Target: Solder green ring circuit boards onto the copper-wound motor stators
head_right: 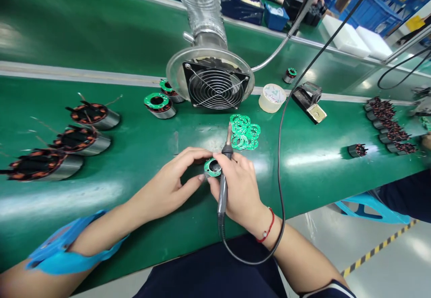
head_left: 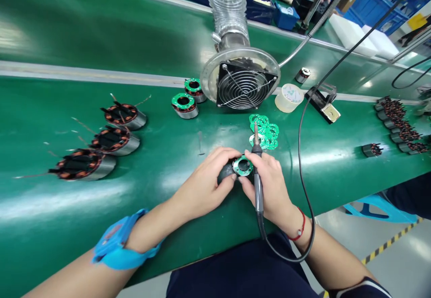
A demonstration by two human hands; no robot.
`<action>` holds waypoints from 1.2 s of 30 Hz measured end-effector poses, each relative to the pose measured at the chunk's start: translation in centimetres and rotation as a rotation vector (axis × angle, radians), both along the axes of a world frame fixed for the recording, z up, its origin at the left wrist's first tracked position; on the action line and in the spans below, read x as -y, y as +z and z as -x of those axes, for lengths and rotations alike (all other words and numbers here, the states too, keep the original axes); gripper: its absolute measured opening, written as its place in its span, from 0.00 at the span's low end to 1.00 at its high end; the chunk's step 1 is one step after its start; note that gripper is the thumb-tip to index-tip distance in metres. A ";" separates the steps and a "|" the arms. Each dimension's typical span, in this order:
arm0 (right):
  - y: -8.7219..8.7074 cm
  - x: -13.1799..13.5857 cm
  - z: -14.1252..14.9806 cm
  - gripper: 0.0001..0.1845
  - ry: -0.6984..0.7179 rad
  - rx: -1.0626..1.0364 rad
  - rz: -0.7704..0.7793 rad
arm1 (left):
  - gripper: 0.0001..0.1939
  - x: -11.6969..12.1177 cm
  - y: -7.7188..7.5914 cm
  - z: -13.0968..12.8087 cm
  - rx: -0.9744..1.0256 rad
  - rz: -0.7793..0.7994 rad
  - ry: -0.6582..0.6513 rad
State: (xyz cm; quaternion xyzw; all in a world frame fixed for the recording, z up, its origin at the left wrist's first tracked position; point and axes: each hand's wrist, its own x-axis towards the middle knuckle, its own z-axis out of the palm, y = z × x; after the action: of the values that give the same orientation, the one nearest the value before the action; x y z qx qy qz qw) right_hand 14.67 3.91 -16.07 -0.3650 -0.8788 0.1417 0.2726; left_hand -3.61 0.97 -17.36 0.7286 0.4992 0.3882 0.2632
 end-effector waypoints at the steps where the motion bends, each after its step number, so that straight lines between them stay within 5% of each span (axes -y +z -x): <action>1: -0.1 0.1 -0.2 0.24 0.035 -0.023 0.025 | 0.16 0.0 0.1 -0.4 -0.021 -0.033 0.013; 6: -0.8 0.1 -0.8 0.24 0.029 -0.115 0.076 | 0.13 -0.2 -0.1 -1.8 -0.145 -0.154 0.069; 12: -1.4 0.0 -0.6 0.23 -0.098 -0.229 0.006 | 0.16 -0.2 0.1 -1.5 -0.205 -0.099 0.033; 17: -2.1 0.0 -0.9 0.24 -0.060 -0.332 0.147 | 0.14 -0.4 -0.4 -2.0 -0.229 -0.160 0.063; 23: -2.3 -0.2 -1.1 0.23 -0.042 -0.374 0.234 | 0.30 -0.7 -1.2 -2.1 -0.333 -0.290 0.127; 26: -2.2 -0.2 -1.1 0.22 -0.021 -0.377 0.270 | 0.25 -1.0 -1.4 -1.9 -0.323 -0.286 0.114; 33: -0.1 -1.4 -1.6 0.24 0.055 -0.142 0.147 | 0.25 -0.6 -0.6 -1.3 -0.242 -0.076 0.056; 36: 0.9 -2.2 -1.2 0.27 0.203 0.014 0.120 | 0.28 0.0 -0.4 -0.4 -0.278 -0.027 0.027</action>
State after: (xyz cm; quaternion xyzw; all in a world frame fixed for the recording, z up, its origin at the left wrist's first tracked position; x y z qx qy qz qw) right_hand 15.88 6.15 -15.13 -0.2910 -0.9031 0.2183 0.2284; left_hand -3.18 0.95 -17.73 0.7720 0.5354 0.2938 0.1762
